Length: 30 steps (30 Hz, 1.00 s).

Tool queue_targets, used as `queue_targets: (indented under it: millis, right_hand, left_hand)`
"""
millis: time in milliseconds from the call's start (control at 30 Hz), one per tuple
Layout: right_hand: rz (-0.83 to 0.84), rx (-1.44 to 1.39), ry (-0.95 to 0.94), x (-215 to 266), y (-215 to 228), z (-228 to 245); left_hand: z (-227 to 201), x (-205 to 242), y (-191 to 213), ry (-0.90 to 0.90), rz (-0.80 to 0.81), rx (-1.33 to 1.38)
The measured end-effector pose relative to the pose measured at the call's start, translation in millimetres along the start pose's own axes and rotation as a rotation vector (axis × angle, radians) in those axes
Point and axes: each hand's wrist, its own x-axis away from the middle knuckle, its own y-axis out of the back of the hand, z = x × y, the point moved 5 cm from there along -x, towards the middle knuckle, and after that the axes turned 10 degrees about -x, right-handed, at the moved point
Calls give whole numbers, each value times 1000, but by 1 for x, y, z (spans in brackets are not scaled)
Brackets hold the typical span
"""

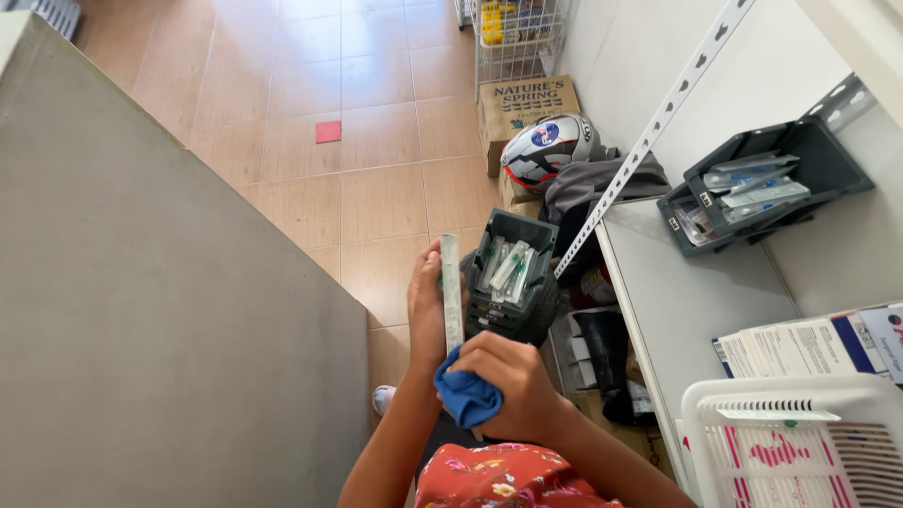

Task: Wiping and sorting individual syringes from a basket into a storage bin.

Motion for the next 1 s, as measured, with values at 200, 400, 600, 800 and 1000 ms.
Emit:
queue_targets:
  millis: [200,400,600,800,1000]
  right_hand:
    - [-256,212,-26,-14,37,-30]
    - [-245,234,-25,-4,20,-22]
    - [-180,82,-90,-3,21,-44]
    - [-563,-167,-286,32,44,-85]
    - [-315,-305,-249,35,-2,-90]
  left_hand:
    - [1,49,-42,-82,138,-253]
    - [2,37,-23,-227,-44,-184]
    - [-11,51,-29,-458,132,-513]
    - [-6,53,-42,-204,94,-540]
    - [-22,41,-13,-299,-132,-830]
